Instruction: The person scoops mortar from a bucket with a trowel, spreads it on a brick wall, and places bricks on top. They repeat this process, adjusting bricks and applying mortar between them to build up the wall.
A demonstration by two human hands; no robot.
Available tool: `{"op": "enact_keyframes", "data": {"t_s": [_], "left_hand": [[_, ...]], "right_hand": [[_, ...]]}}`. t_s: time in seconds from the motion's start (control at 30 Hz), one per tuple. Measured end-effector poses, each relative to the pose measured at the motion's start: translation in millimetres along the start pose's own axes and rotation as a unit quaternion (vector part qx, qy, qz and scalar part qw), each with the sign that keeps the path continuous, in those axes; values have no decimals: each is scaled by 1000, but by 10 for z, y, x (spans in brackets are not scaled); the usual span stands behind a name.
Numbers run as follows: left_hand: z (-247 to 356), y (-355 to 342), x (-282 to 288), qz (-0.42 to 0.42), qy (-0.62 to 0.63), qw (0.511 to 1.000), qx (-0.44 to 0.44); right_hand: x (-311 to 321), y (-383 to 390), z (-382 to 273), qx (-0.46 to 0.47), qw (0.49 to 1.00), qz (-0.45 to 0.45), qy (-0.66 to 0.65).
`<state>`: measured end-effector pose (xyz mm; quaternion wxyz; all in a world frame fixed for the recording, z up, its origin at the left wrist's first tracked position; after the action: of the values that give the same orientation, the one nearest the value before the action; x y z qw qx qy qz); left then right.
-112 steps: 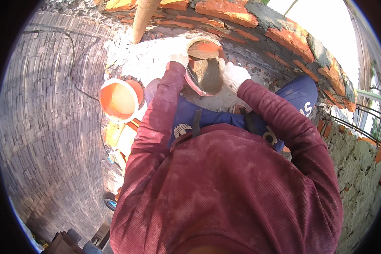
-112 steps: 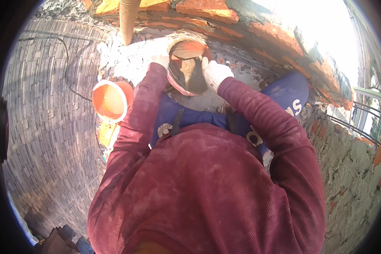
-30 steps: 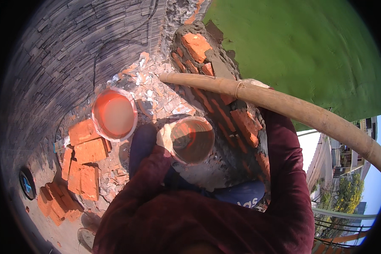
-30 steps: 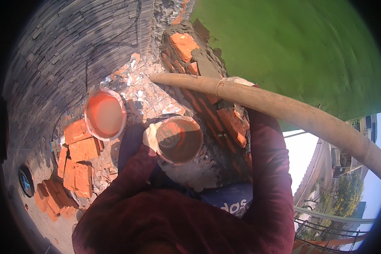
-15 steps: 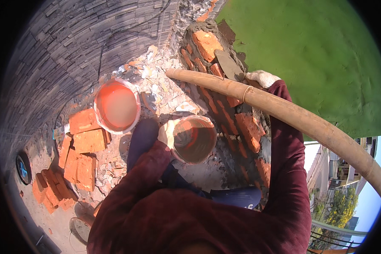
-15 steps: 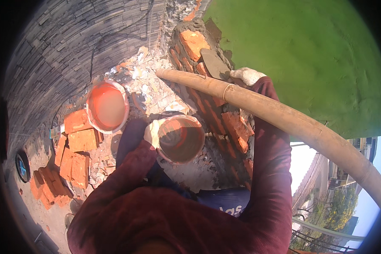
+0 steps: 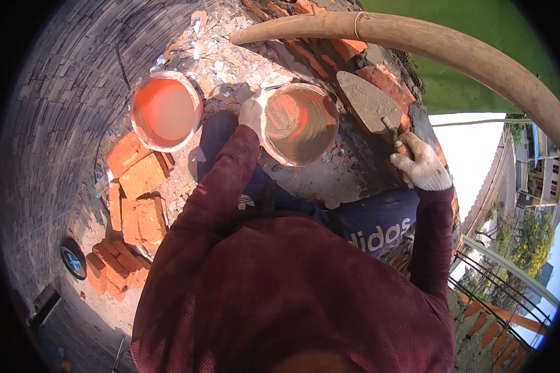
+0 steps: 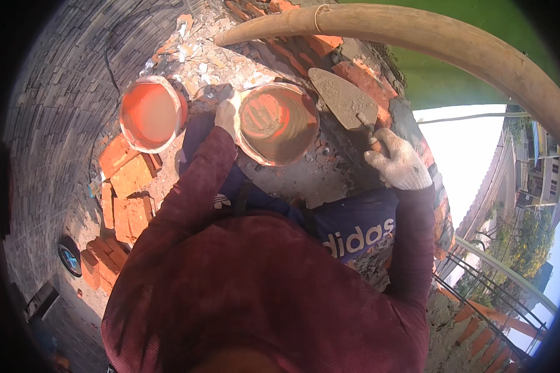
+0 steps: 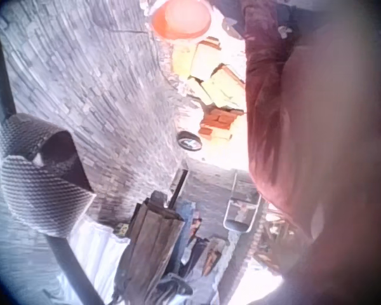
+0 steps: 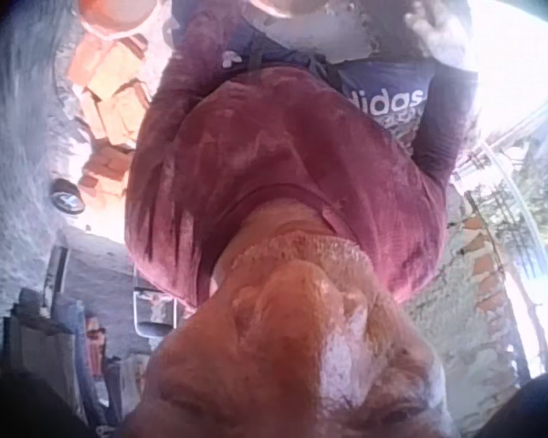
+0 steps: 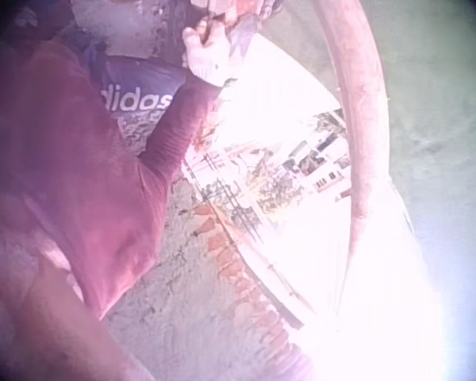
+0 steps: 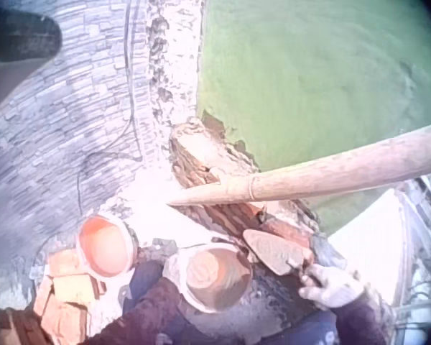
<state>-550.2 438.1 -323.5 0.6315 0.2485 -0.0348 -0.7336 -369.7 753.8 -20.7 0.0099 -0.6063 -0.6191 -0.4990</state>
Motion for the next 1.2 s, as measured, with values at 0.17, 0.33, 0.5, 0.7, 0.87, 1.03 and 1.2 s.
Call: {"op": "enact_keyframes", "data": {"t_s": [0.17,0.33,0.5,0.7,0.87,1.03,1.2], "left_hand": [[233,-393,-17,-91,-459,820,-330],[-11,-586,-187,-127,-670,638,-357],[-261,-626,5,-113,-699,537,-459],[-311,-449,-354,-103,-706,574,-401],[-226,-241,-462,-118,-686,607,-384],[-97,-5,-685,-142,-637,660,-371],[39,278,-854,-157,-578,717,-357]], "right_hand": [[-1149,-781,379,209,933,119,269],[-1877,-1472,584,91,974,105,181],[-2087,-980,811,163,920,48,354],[-1938,-880,905,121,924,82,354],[-2110,-825,897,107,930,24,352],[-1992,-964,862,58,938,84,332],[-2209,-1127,950,125,961,-25,245]]}}
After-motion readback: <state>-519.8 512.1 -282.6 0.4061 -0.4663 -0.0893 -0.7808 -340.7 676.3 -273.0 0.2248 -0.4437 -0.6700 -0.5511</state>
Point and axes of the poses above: each hand's wrist, its own y-axis away from the middle knuckle, its own x-axis out of the back of the hand, z = x × y, the point moved 5 cm from there along -y, towards the middle knuckle
